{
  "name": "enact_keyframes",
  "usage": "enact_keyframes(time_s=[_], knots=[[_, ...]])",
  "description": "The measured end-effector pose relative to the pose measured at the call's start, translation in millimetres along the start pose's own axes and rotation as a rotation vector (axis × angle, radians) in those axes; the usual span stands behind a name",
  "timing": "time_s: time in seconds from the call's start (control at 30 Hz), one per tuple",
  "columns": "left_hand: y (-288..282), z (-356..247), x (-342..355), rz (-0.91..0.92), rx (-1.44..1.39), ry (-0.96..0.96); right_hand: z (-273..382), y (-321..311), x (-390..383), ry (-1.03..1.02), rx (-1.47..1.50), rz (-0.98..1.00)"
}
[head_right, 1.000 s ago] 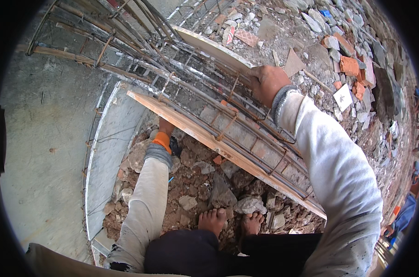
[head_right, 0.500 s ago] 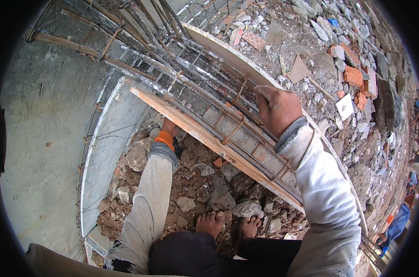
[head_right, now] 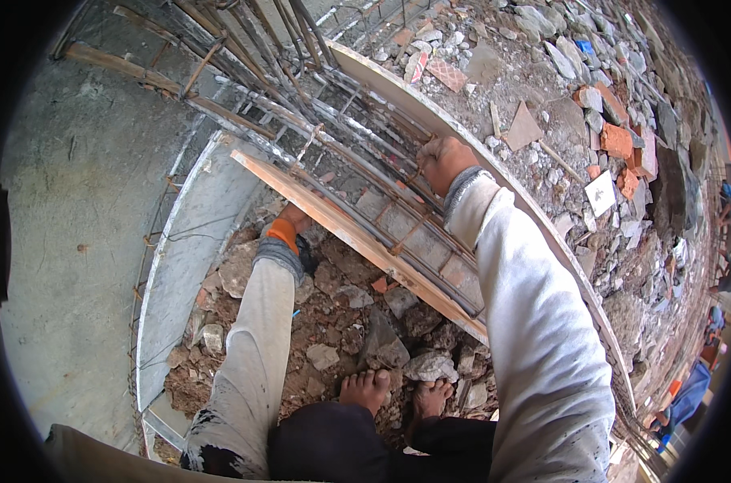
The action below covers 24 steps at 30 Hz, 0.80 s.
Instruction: The person places rocks and bricks under a curved metal formwork to support it, then uses a hoe to clear and level the soil inside the form. The person adjusts the formwork and continues clearing debris by hand and with the hoe.
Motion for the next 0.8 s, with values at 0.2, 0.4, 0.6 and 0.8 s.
enact_keyframes(time_s=[0.2,0.4,0.6,0.8], knots=[[-2.8,0.0,5.0,-0.051,0.283,-0.010,-7.4,4.9,4.7,0.039,0.057,-0.002],[17.6,-16.0,10.0,-0.033,0.381,0.179,-22.6,10.5,7.8,0.045,0.074,0.057],[-13.5,1.1,44.0,-0.065,0.583,0.339,-19.9,16.4,5.2,0.040,-0.074,0.006],[-33.1,17.9,60.0,-0.125,0.535,0.265,-26.7,18.5,2.6,0.032,-0.023,0.013]])
Point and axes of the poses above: each hand's wrist, its own x-axis towards the middle knuckle, its own y-axis out of the palm, z = x × y, the point moved 8 cm from there along x, towards the middle knuckle, and after that the axes turned 13 degrees about -z, right-handed, at the moved point
